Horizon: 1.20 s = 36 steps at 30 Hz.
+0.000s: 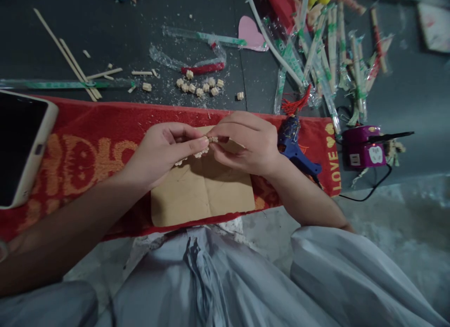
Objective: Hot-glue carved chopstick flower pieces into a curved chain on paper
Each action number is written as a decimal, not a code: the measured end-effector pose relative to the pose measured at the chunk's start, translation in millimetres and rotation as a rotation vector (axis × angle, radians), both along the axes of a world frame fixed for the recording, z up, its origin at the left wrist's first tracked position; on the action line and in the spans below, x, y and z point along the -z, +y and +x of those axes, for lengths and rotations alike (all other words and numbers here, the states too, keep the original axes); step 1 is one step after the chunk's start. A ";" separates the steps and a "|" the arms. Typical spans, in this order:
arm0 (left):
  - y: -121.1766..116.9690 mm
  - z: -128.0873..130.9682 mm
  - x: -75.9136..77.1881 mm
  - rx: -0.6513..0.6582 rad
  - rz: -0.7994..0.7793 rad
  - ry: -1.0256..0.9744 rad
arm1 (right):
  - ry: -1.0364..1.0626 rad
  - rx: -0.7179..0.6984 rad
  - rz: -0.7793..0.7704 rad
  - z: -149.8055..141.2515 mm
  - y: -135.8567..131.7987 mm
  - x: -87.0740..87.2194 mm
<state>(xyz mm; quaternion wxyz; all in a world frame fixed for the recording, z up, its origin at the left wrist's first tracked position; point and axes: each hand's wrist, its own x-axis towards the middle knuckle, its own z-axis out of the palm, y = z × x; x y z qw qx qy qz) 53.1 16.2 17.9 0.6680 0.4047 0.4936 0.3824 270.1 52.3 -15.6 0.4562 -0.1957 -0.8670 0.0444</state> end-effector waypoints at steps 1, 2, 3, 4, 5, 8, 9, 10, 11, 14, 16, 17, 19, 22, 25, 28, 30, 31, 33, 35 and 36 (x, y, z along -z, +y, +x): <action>-0.3 0.2 -0.4 0.004 -0.002 0.010 | 0.002 0.001 0.009 -0.7 0.0 -0.1; -0.7 0.3 -1.0 0.010 -0.007 0.020 | 0.004 0.001 0.020 -1.3 0.0 -0.3; -1.0 0.5 -1.6 0.014 -0.012 0.029 | 0.006 0.001 0.030 -1.6 -0.1 -0.6; -1.3 0.5 -2.1 0.016 -0.016 0.039 | 0.009 -0.001 0.037 -1.7 -0.2 -0.9; -1.6 0.5 -2.7 0.015 -0.016 0.048 | 0.010 -0.004 0.038 -1.4 -0.4 -1.2; -2.3 0.5 -3.6 0.020 -0.016 0.070 | -0.018 -0.017 -0.001 1.0 -1.7 -2.2; -2.4 0.5 -3.8 0.021 -0.015 0.071 | -0.038 -0.023 -0.024 2.1 -2.3 -2.5; -2.5 0.7 -4.0 0.023 -0.013 0.070 | -0.061 -0.026 -0.050 3.1 -2.9 -3.0; -2.5 0.8 -4.1 0.025 -0.009 0.068 | -0.080 -0.029 -0.074 4.0 -3.5 -3.5; -2.8 1.0 -4.3 0.044 0.013 0.065 | -0.079 -0.050 -0.115 5.6 -4.9 -5.7; -3.1 0.5 -4.3 0.066 0.032 0.071 | -0.045 -0.079 -0.121 6.2 -5.2 -7.8; -3.2 -0.1 -4.1 0.074 0.040 0.072 | -0.033 -0.092 -0.123 6.5 -5.3 -9.0; -3.0 -1.7 -3.5 0.090 0.048 0.060 | -0.045 -0.105 -0.150 7.4 -5.2 -11.2; -1.9 -4.0 -2.2 0.102 0.027 0.029 | -0.100 -0.100 -0.226 9.0 -4.2 -12.8; -0.7 -4.6 -2.3 0.088 -0.015 0.010 | -0.059 -0.129 -0.259 9.7 -1.9 -11.0; 0.0 -3.4 -4.5 0.068 -0.051 -0.014 | 0.015 -0.140 -0.277 9.5 1.3 -8.2; 0.1 -2.5 -6.5 0.057 -0.070 -0.023 | 0.013 -0.110 -0.301 9.2 3.1 -7.8; 0.0 -2.2 -7.5 0.056 -0.073 -0.027 | 0.013 -0.103 -0.310 9.0 3.9 -8.2; -0.4 -2.0 -8.7 0.063 -0.054 -0.043 | 0.044 -0.134 -0.312 8.3 5.2 -10.0; -1.0 -2.5 -8.7 0.072 -0.026 -0.064 | 0.110 -0.190 -0.294 7.1 6.2 -12.2; -1.2 -3.0 -8.1 0.071 -0.015 -0.073 | 0.135 -0.208 -0.288 6.4 6.5 -13.1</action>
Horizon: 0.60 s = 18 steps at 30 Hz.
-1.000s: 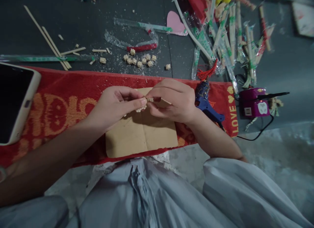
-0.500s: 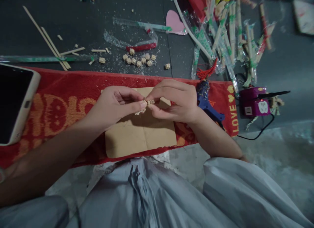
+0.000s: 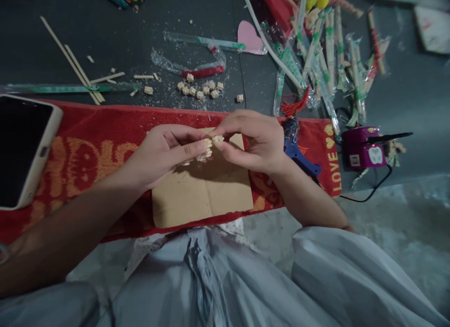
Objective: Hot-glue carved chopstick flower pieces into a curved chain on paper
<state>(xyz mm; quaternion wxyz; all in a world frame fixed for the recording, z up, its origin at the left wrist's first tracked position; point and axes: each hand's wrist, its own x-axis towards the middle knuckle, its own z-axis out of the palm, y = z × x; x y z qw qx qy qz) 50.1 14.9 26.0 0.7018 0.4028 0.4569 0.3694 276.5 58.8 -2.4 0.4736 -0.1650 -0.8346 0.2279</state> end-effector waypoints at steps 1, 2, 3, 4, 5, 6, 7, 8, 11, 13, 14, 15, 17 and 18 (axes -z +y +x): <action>-0.2 -0.5 0.8 0.002 0.004 -0.008 | 0.013 -0.001 -0.002 -0.7 0.3 -0.7; -0.4 -0.9 1.6 0.003 0.002 -0.014 | 0.014 0.005 -0.009 -1.4 0.7 -1.1; -0.5 -1.4 2.5 0.007 -0.004 -0.018 | 0.011 0.010 -0.016 -1.9 1.0 -1.2; -0.4 -1.8 3.2 0.009 -0.011 -0.022 | 0.011 0.012 -0.019 -2.2 1.4 -1.1; -0.3 -2.1 3.6 0.008 -0.018 -0.025 | 0.010 0.012 -0.016 -2.3 1.9 -0.7; 0.0 -2.5 3.8 0.004 -0.024 -0.024 | 0.013 0.009 -0.005 -2.1 2.4 -0.2; 0.5 -3.0 3.6 -0.004 -0.028 -0.021 | 0.012 0.009 0.005 -1.6 2.8 0.3; 1.0 -3.7 3.2 -0.016 -0.031 -0.018 | 0.012 0.011 0.012 -0.9 3.2 0.8; 3.2 -6.4 1.4 -0.048 -0.026 -0.014 | -0.008 0.036 0.008 1.5 3.8 1.7; 4.4 -8.1 0.9 -0.065 -0.003 -0.006 | -0.022 0.049 -0.014 2.6 3.9 1.7; 4.9 -8.7 1.0 -0.068 0.014 0.009 | -0.020 0.047 -0.023 2.7 4.0 1.7; 5.3 -9.1 1.4 -0.068 0.032 0.032 | -0.012 0.042 -0.031 2.7 4.3 1.8; 5.8 -9.8 2.3 -0.066 0.064 0.079 | 0.008 0.024 -0.037 2.1 4.9 2.5; 6.0 -10.2 2.7 -0.063 0.076 0.099 | 0.019 0.019 -0.041 1.7 5.3 3.1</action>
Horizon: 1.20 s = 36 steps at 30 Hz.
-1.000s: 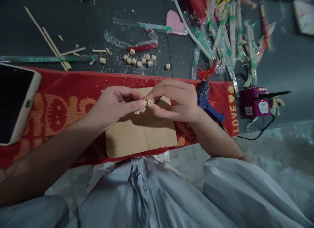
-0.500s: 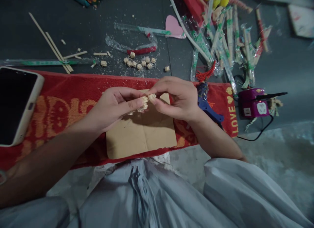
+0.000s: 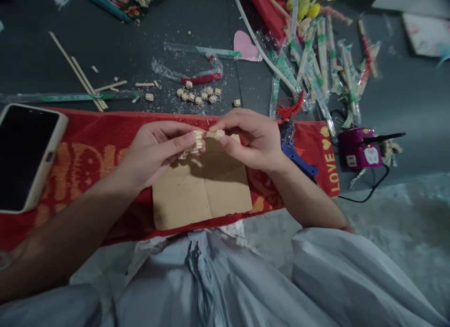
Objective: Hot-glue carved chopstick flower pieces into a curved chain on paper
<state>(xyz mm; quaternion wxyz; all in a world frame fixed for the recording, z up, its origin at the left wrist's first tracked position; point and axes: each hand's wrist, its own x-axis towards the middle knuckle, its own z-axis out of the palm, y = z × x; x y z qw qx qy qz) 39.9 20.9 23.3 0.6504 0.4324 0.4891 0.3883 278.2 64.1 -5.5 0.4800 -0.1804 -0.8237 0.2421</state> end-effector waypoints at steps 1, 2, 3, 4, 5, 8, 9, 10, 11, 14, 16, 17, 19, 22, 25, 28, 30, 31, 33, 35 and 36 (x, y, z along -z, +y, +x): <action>0.1 -0.7 0.2 -0.002 0.022 0.026 | 0.014 -0.003 -0.006 -0.4 0.3 0.6; 0.0 -1.6 0.2 -0.002 0.058 0.066 | 0.027 -0.005 -0.019 -0.8 0.6 1.3; -0.2 -2.8 0.3 0.001 0.110 0.130 | 0.041 -0.010 -0.037 -1.2 0.6 1.9; -0.5 -4.2 0.4 0.006 0.178 0.212 | 0.054 -0.017 -0.062 -1.5 0.5 2.4; -0.8 -5.5 0.8 0.020 0.252 0.303 | 0.064 -0.025 -0.092 -1.9 0.2 2.7; -1.8 -8.4 3.9 0.086 0.393 0.500 | 0.095 -0.053 -0.207 -3.1 -1.7 3.0; -1.9 -8.5 5.3 0.105 0.407 0.524 | 0.108 -0.060 -0.248 -3.4 -2.3 3.0; -1.9 -8.4 6.5 0.123 0.410 0.534 | 0.118 -0.068 -0.287 -3.6 -2.7 3.1; -1.7 -8.0 7.4 0.134 0.408 0.534 | 0.124 -0.076 -0.319 -3.7 -2.9 3.2; -0.7 -6.2 7.3 0.149 0.382 0.477 | 0.117 -0.090 -0.387 -3.4 -2.1 4.1; -0.2 -5.4 5.5 0.156 0.337 0.407 | 0.099 -0.094 -0.422 -3.1 -1.0 4.6; -0.2 -5.2 4.6 0.158 0.318 0.379 | 0.091 -0.096 -0.440 -3.1 -0.5 4.7; -0.7 -5.5 3.3 0.159 0.318 0.381 | 0.086 -0.104 -0.476 -3.2 -0.1 4.5; -1.7 -7.7 4.1 0.203 0.457 0.576 | 0.099 -0.128 -0.508 -3.8 -0.8 3.0; 0.0 -11.6 9.3 0.332 0.619 0.845 | 0.127 -0.147 -0.528 -4.2 -2.1 1.0; 4.4 -15.7 16.6 0.452 0.712 0.977 | 0.138 -0.150 -0.541 -4.4 -3.0 0.4; 6.3 -17.8 20.0 0.471 0.773 0.989 | 0.129 -0.146 -0.533 -4.8 -3.3 0.9; 6.4 -18.3 20.6 0.459 0.801 0.981 | 0.120 -0.144 -0.519 -5.0 -3.5 1.2; 4.5 -18.3 19.4 0.386 0.846 0.943 | 0.099 -0.129 -0.466 -5.4 -3.8 1.8; 0.6 -17.0 16.2 0.256 0.865 0.849 | 0.067 -0.096 -0.366 -5.5 -4.4 2.0; -1.4 -16.0 14.2 0.187 0.857 0.782 | 0.047 -0.079 -0.297 -5.5 -4.7 1.9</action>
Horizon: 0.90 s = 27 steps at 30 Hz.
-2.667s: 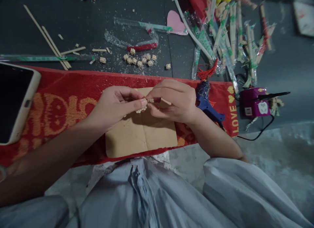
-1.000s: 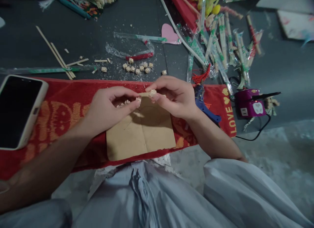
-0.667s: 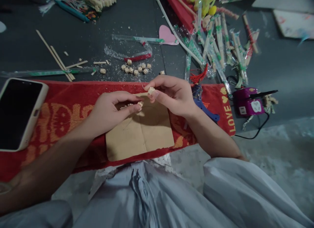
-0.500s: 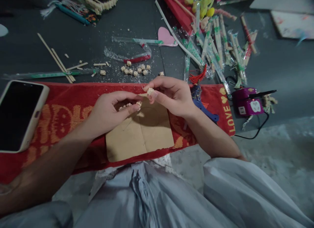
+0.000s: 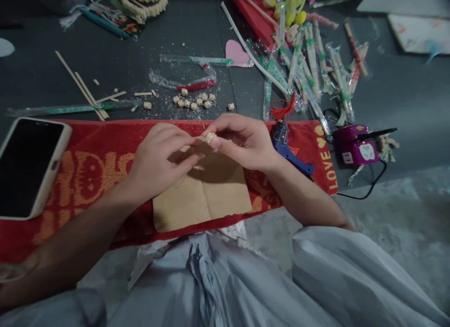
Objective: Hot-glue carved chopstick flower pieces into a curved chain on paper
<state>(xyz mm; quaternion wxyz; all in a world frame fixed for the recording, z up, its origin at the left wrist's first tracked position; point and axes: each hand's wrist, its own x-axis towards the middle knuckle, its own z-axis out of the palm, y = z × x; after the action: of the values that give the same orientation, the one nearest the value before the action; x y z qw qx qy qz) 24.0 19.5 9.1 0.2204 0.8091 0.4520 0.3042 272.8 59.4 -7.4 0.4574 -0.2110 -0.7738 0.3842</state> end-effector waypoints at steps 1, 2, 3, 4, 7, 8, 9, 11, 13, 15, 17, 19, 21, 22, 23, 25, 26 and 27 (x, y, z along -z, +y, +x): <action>-1.9 1.1 -1.9 -0.029 -0.015 -0.089 | -0.019 0.015 0.077 0.1 -0.4 0.0; -3.4 2.3 -3.6 -0.055 -0.045 -0.177 | -0.040 0.030 0.152 0.3 -0.9 0.1; -4.6 3.5 -5.2 -0.076 -0.095 -0.254 | -0.060 0.045 0.220 0.3 -1.5 0.4; -5.3 4.7 -6.7 -0.093 -0.157 -0.314 | -0.075 0.061 0.278 0.2 -2.1 0.8; -5.8 9.2 -12.1 -0.143 -0.356 -0.407 | -0.100 0.109 0.398 -1.1 -3.8 3.0; -5.7 10.8 -14.2 -0.157 -0.410 -0.421 | -0.104 0.121 0.433 -1.8 -4.1 4.0; -5.6 12.4 -16.2 -0.167 -0.455 -0.433 | -0.107 0.132 0.468 -2.6 -4.3 4.9; -5.5 15.0 -19.3 -0.183 -0.523 -0.460 | -0.124 0.153 0.522 -3.9 -4.4 6.7; -5.3 16.6 -20.1 -0.185 -0.572 -0.483 | -0.131 0.172 0.549 -5.0 -4.2 8.2; -5.0 17.0 -18.6 -0.181 -0.607 -0.500 | -0.111 0.183 0.549 -5.7 -4.0 9.2; -4.6 16.7 -15.9 -0.180 -0.626 -0.505 | -0.076 0.186 0.531 -5.8 -4.0 9.5; -4.4 16.1 -13.4 -0.178 -0.638 -0.508 | -0.072 0.173 0.495 -5.2 -4.0 9.3; -4.1 15.5 -12.3 -0.176 -0.655 -0.531 | -0.086 0.144 0.465 -4.3 -4.0 8.7; -4.0 15.3 -12.3 -0.172 -0.668 -0.545 | -0.092 0.130 0.452 -3.7 -3.9 8.4; -3.8 15.2 -12.6 -0.168 -0.684 -0.561 | -0.092 0.115 0.444 -3.2 -3.9 8.1; -3.3 15.2 -13.6 -0.157 -0.710 -0.588 | -0.083 0.098 0.432 -2.5 -3.8 7.5; -3.0 15.4 -14.2 -0.149 -0.720 -0.597 | -0.081 0.096 0.425 -2.3 -3.9 7.2; -2.6 15.6 -14.8 -0.141 -0.725 -0.605 | -0.082 0.096 0.418 -2.1 -3.9 6.9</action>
<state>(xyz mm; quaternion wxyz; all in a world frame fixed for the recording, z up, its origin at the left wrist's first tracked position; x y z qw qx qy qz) 39.5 16.8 23.9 0.5890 0.5222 0.4984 0.3632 270.7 55.5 -14.3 0.4769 -0.1638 -0.8436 0.1844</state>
